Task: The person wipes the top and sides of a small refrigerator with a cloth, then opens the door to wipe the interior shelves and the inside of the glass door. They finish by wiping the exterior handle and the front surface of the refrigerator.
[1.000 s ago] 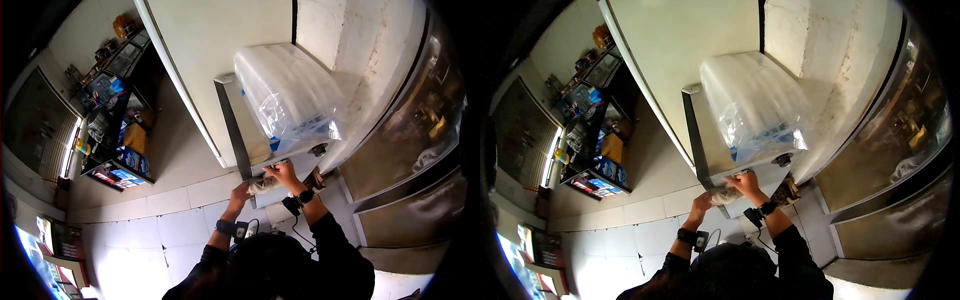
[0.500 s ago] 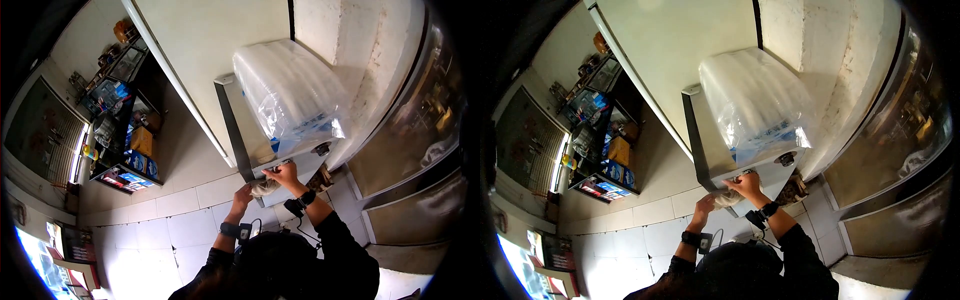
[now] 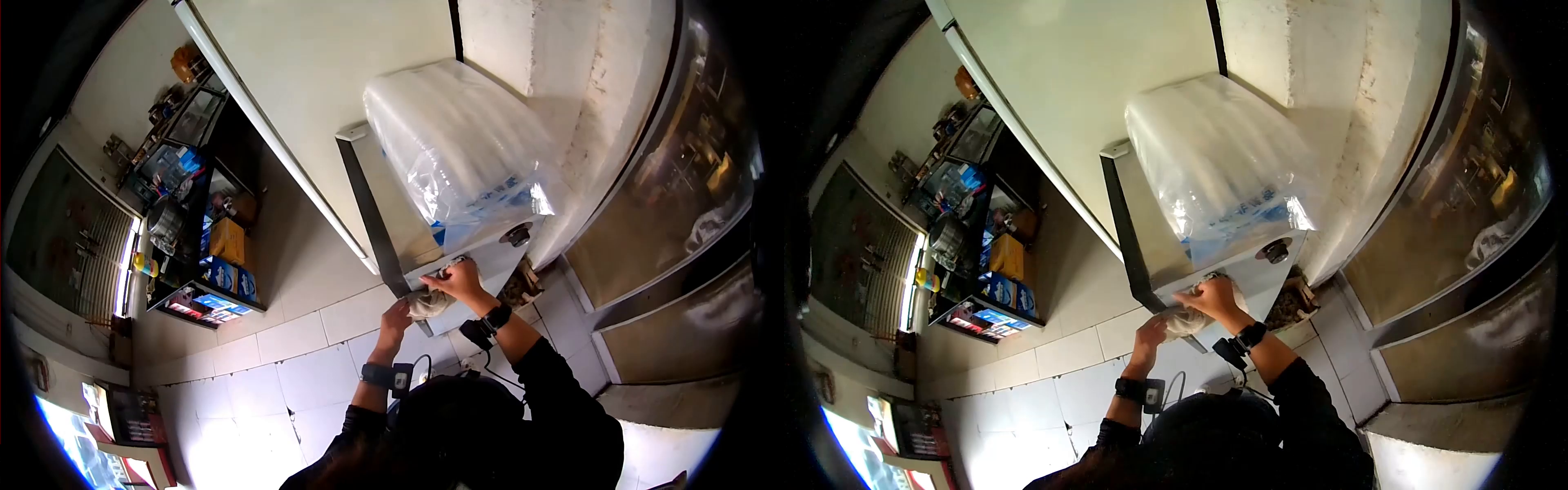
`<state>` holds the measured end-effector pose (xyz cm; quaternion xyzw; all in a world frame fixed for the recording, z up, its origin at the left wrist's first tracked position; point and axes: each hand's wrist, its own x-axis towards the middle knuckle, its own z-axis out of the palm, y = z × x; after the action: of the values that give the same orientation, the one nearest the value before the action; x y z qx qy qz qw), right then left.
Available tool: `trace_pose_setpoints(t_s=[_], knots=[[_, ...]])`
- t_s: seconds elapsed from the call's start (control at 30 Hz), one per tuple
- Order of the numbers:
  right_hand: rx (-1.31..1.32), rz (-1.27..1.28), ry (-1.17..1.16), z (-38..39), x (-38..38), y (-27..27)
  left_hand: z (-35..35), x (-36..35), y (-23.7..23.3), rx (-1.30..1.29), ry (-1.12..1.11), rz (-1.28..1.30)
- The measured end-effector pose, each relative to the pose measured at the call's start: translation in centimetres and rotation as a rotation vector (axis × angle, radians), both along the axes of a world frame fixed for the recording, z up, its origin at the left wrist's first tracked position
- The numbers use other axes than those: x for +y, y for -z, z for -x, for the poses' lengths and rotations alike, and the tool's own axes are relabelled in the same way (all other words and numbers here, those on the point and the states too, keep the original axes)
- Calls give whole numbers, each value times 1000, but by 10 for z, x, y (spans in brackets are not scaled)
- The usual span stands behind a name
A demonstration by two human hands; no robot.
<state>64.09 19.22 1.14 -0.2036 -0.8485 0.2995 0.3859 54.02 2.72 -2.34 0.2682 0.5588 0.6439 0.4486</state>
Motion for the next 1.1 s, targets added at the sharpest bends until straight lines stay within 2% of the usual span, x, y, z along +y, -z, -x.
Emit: trace_pose_setpoints(t_s=[0.1, 0.17, 0.4, 0.5, 0.7, 1.1], knots=[[-38, -46, 36, 1, -2, -3, 0, -2, 0, -52, 3, -5], [10, 79, -2, 1, -4, -5, 0, -3, -2, -34, 5, -19], [26, 111, -21, 1, -2, -1, 2, -4, 2, -15, 13, -39], [-23, -26, 6, 0, 1, -1, 1, -4, -3, -22, 37, -60], [-31, 117, -24, 0, -1, -2, 1, -1, -1, -14, 16, -32], [-11, 8, -13, -4, 2, -4, 0, 0, -1, 53, 20, 24]])
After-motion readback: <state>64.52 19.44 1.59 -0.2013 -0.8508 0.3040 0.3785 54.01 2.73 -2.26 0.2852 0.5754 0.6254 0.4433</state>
